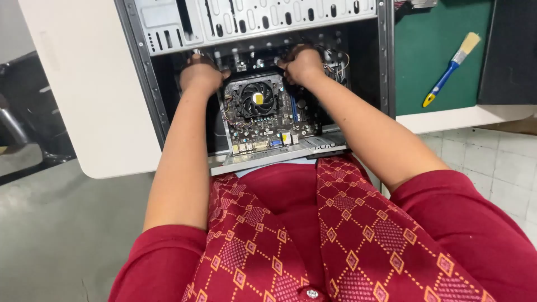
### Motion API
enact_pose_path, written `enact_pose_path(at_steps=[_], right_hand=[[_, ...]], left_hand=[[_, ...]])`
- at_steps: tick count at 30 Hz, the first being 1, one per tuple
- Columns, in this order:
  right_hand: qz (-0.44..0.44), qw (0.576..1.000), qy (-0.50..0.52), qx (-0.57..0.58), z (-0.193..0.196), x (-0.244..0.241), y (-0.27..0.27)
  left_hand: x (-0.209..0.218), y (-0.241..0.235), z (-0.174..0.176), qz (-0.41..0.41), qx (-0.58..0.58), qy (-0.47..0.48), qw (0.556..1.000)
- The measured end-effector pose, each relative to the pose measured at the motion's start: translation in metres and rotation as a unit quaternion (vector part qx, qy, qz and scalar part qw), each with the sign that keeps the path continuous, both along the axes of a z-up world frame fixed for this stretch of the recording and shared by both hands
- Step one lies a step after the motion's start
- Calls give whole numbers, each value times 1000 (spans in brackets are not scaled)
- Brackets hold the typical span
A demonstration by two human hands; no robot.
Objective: The person removes a hard drive from a desktop computer case, uses a brush to clean both sides of the drive, then places it back into the case.
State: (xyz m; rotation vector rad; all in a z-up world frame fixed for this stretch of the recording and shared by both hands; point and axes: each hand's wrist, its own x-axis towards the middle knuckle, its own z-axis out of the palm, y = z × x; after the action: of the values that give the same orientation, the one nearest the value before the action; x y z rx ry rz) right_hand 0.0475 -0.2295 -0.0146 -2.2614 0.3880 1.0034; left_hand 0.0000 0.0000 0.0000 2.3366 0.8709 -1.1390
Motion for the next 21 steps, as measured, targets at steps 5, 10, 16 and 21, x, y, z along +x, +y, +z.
enact_pose_path(at_steps=[5, 10, 16, 21], right_hand=[[67, 998, -17, -7, 4, 5, -5], [241, 957, -150, -60, 13, -4, -26], [278, 943, -184, -10, 125, -53, -56], [251, 893, -365, 77, 129, -111, -117]], left_hand=[[2, 2, 2, -13, -6, -13, 1000], [-30, -1, -9, -105, 27, -165, 980], [-32, -32, -6, -214, 128, -277, 928], [-30, -67, 22, -329, -53, -236, 913]])
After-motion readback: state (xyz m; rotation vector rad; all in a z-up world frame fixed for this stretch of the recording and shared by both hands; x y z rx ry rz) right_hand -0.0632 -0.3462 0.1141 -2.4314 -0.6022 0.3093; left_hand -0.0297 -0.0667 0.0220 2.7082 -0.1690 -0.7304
